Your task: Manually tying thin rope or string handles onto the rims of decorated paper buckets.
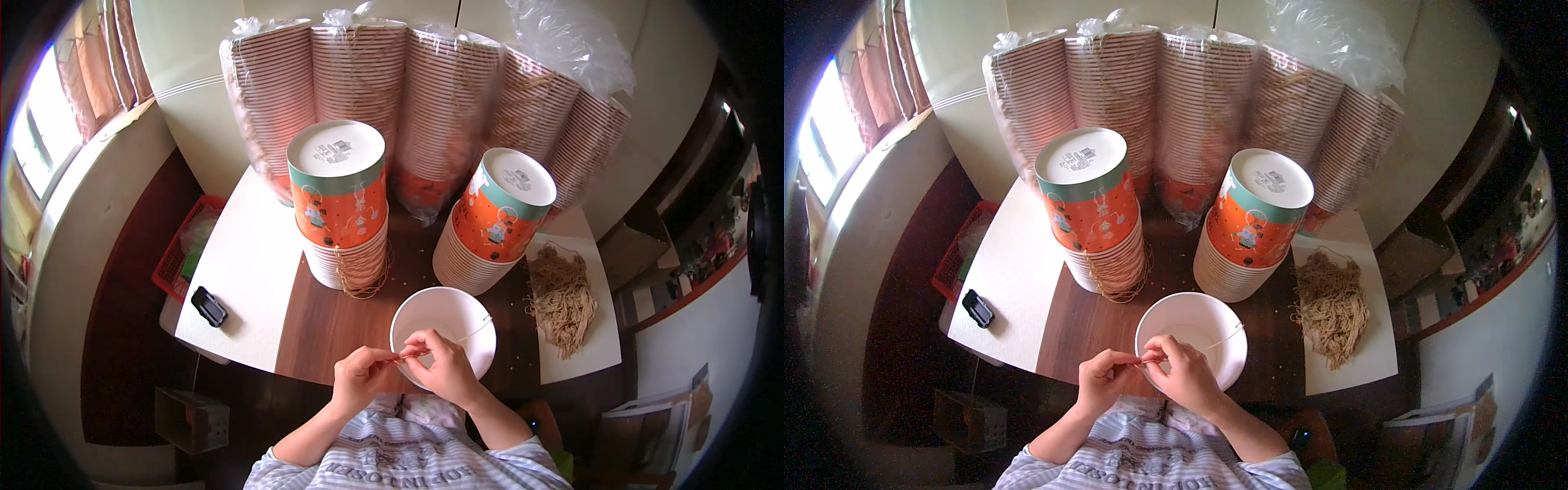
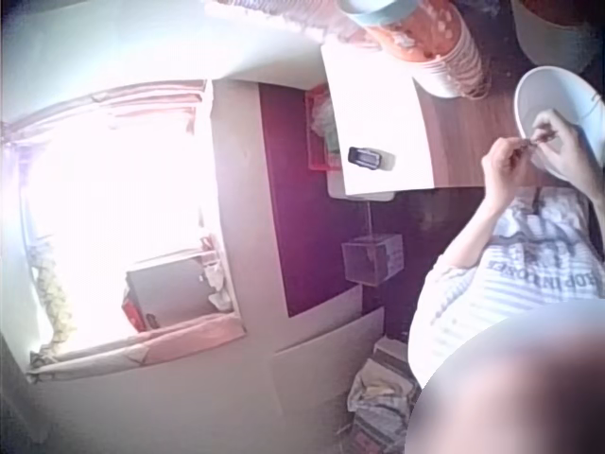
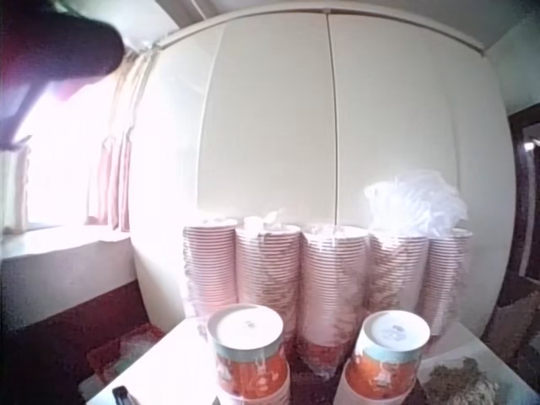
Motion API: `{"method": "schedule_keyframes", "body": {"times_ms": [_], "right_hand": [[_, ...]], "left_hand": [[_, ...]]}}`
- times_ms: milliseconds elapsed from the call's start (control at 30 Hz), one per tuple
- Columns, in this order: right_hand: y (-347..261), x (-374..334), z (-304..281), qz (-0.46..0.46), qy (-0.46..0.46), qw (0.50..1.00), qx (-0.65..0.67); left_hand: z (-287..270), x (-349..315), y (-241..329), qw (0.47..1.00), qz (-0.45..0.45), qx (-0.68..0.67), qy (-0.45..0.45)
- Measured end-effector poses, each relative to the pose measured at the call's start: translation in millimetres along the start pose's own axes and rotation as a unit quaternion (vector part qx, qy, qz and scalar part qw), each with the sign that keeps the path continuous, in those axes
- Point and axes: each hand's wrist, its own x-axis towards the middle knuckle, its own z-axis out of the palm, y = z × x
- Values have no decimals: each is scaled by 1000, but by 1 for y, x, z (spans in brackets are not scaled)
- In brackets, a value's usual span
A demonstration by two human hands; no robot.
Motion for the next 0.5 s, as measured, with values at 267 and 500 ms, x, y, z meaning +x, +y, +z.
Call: {"method": "schedule_keyframes", "body": {"times_ms": [267, 500], "right_hand": [[-2, 0, 0, -6, 4, 1000, -10], [-3, -1, 1, -24, 4, 999, -43]], "left_hand": [[6, -5, -3, 995, -38, -85, 24], [3, -4, -6, 998, -2, -58, 36]]}}
